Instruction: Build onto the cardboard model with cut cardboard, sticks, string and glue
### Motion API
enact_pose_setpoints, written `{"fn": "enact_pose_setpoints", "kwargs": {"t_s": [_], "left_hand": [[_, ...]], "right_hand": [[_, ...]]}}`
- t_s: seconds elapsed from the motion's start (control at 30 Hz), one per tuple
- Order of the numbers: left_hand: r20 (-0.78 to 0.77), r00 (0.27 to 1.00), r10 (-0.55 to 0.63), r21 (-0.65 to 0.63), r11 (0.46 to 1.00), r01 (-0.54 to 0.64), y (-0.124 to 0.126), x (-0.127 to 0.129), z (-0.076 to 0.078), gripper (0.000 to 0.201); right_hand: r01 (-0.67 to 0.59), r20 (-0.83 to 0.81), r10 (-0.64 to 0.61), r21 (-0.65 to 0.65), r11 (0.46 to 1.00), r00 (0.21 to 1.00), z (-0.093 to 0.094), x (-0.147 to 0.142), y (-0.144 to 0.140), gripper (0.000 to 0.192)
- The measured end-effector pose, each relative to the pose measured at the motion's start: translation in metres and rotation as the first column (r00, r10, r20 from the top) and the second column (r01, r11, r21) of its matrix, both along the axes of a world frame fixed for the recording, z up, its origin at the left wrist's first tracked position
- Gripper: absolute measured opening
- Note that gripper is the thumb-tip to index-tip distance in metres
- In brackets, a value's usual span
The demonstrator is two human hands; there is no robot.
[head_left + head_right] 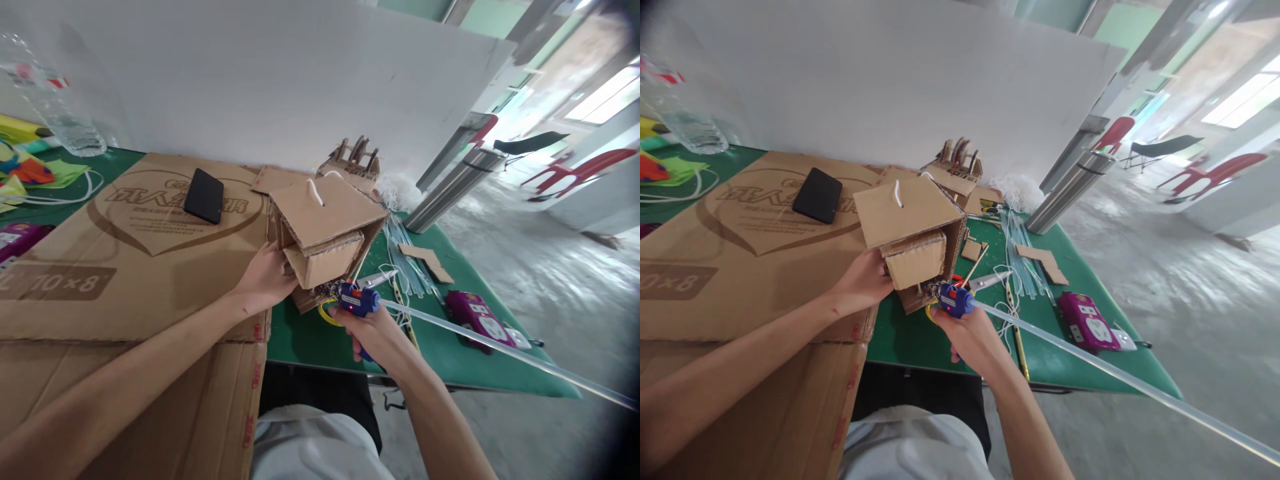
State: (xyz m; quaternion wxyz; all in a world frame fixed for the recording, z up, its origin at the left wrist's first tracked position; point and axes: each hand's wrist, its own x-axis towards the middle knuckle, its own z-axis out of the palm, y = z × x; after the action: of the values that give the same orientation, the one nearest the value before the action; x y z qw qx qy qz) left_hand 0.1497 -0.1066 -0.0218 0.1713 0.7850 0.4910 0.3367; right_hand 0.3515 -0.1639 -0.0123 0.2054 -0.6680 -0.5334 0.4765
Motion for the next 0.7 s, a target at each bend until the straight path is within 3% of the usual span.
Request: {"fn": "enact_pose_setpoints", "kwargs": {"t_s": [0.4, 0.7], "left_hand": [[-0.011, 1.000, -0.008, -0.025, 1.000, 0.008, -0.001, 0.000, 0.000, 0.015], [-0.008, 1.000, -0.001, -0.025, 1.000, 0.001, -0.002, 0.000, 0.000, 0.013]], "right_hand": [[0.028, -0.034, -0.028, 0.017, 0.999, 0.999, -0.005, 0.001, -0.002, 0.021], [-0.002, -0.044, 0.006, 0.086, 0.996, 0.999, -0.023, 0.013, 0.004, 0.012]]}}
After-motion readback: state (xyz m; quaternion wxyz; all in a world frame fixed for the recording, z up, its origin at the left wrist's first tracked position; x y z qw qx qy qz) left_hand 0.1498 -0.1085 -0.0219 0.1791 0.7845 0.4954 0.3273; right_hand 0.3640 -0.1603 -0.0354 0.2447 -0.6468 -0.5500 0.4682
